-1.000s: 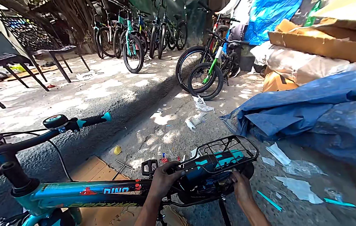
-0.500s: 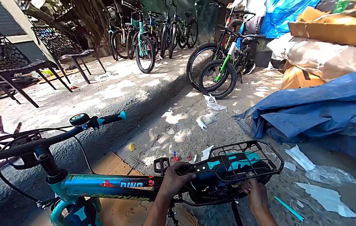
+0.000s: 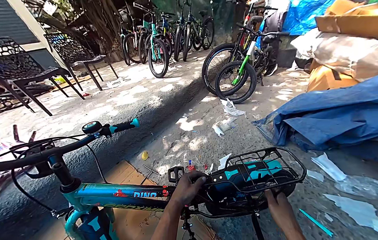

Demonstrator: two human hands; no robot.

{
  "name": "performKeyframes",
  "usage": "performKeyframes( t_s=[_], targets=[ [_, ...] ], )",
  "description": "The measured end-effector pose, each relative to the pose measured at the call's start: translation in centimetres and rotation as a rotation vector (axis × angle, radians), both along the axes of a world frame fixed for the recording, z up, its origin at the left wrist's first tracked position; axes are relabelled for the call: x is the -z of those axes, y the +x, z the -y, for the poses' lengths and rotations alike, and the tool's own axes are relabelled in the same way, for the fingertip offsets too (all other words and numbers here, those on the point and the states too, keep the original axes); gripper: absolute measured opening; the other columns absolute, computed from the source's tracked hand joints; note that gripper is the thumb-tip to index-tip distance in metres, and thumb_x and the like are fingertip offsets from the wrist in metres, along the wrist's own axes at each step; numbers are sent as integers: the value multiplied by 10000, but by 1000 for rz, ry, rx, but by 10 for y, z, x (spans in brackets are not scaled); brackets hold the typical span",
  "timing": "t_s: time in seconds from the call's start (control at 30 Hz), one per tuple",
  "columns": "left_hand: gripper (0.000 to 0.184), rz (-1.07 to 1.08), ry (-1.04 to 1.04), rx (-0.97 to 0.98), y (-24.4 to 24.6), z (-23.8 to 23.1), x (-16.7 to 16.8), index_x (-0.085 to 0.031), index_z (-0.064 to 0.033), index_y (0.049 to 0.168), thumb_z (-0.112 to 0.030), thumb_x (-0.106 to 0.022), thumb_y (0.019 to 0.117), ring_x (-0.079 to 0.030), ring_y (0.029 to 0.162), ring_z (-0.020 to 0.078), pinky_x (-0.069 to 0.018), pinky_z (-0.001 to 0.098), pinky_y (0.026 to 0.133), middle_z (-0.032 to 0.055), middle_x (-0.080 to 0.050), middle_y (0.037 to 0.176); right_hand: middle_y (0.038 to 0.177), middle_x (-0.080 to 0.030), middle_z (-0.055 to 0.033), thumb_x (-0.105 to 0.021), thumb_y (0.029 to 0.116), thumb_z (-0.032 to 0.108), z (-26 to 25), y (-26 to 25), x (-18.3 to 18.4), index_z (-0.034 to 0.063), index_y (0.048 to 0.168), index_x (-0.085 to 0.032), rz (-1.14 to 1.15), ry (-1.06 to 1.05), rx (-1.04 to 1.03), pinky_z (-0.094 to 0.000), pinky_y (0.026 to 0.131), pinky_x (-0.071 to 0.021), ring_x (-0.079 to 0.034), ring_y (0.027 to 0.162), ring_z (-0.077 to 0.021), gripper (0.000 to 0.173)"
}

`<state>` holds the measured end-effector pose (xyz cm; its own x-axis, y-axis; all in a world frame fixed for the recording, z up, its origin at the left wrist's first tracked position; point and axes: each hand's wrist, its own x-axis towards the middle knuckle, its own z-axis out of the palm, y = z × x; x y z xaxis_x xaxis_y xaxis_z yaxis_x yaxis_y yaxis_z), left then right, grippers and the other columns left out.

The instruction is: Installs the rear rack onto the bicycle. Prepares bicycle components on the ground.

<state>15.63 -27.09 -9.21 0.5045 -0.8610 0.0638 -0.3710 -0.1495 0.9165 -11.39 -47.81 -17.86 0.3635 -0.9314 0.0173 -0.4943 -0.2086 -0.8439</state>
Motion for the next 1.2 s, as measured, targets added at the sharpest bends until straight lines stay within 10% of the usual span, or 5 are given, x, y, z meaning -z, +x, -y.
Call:
performKeyframes(
  t_s=[0.07,0.17,0.33,0.63,1.2],
  targets=[
    [217,-19,-45,-6,-2,0,4,-762,-78,1111,-199,-613,1009,-700,967,103,-585,297,878,32,-741,1078,1257,-608,-335,-550,1015,439,-17,-19,-28,-75,1288,-607,-368,-86,-75,-681,933,-509,-638,1134,-496,585],
    [212,-68,-83,-26,-4,2,5,-759,-61,1099,-178,-608,1008,-707,954,120,-588,308,865,46,-750,1053,839,-722,-197,-544,1007,394,-69,-27,-88,39,881,-736,-374,-330,-275,-611,646,-545,-717,787,-397,423],
    [251,-132,-54,1,-5,-2,8,-744,-55,1128,-202,-568,1026,-713,958,155,-601,334,851,65,-749,1059,1222,-703,-79,-596,975,366,-98,55,-115,146,1185,-729,-167,-956,-541,-535,1056,-494,-648,1201,-288,332],
    [277,-46,-30,-52,-7,0,9,-723,-74,1190,-234,-568,1024,-707,989,109,-584,332,918,42,-745,1085,918,-669,-111,-543,1026,257,-65,109,-97,83,956,-674,-367,-977,-841,-413,641,-597,-704,868,-294,229],
    [216,211,-241,-199,-20,13,28,-773,-82,1016,-229,-614,1002,-709,886,59,-598,274,853,13,-754,967,945,-707,-138,-444,1050,423,-64,113,-119,72,980,-699,-467,-764,-879,-482,714,-584,-721,874,-316,440]
  ],
)
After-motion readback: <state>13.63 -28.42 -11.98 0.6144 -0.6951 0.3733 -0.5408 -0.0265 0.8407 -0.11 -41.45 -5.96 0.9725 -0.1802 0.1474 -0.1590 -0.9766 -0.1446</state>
